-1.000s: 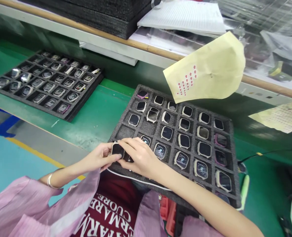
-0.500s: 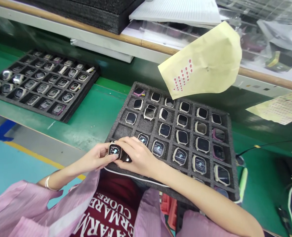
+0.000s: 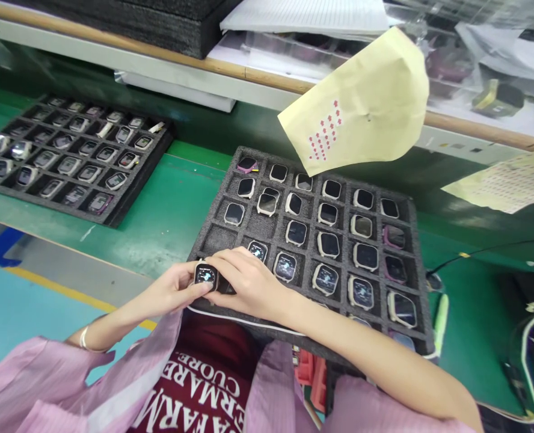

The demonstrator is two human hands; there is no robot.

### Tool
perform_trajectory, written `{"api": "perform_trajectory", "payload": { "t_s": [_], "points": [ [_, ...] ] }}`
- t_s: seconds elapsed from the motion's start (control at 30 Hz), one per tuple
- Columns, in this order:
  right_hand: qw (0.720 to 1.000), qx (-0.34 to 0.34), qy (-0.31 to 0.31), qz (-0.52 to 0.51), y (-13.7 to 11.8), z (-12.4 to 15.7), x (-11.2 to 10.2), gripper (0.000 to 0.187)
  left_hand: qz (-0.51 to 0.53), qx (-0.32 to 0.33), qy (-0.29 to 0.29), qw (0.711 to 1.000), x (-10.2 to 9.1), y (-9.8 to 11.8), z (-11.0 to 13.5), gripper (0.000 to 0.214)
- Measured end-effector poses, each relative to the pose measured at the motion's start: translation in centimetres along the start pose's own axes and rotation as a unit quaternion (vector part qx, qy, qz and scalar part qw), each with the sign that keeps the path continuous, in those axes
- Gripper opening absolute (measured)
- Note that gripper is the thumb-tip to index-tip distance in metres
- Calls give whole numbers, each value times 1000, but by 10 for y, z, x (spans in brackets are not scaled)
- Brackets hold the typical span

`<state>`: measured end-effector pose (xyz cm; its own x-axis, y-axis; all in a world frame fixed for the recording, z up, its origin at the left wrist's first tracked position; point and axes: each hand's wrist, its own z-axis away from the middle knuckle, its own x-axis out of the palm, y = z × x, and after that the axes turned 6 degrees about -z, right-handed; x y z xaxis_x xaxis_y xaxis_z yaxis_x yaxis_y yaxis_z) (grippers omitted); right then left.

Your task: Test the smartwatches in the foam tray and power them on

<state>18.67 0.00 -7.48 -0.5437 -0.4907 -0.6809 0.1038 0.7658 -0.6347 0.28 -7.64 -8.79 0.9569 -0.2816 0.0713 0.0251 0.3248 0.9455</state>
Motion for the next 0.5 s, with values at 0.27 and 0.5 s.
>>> {"api": "perform_trajectory", "payload": {
  "t_s": [0.27, 0.5],
  "points": [
    [1000, -14, 6, 0, 0, -2, -1, 31, -15, 2, 2, 1000, 0, -2, 1, 28],
    [999, -32, 8, 13, 0, -3, -2, 31, -4, -9, -3, 1000, 0, -1, 1, 27]
  ]
}}
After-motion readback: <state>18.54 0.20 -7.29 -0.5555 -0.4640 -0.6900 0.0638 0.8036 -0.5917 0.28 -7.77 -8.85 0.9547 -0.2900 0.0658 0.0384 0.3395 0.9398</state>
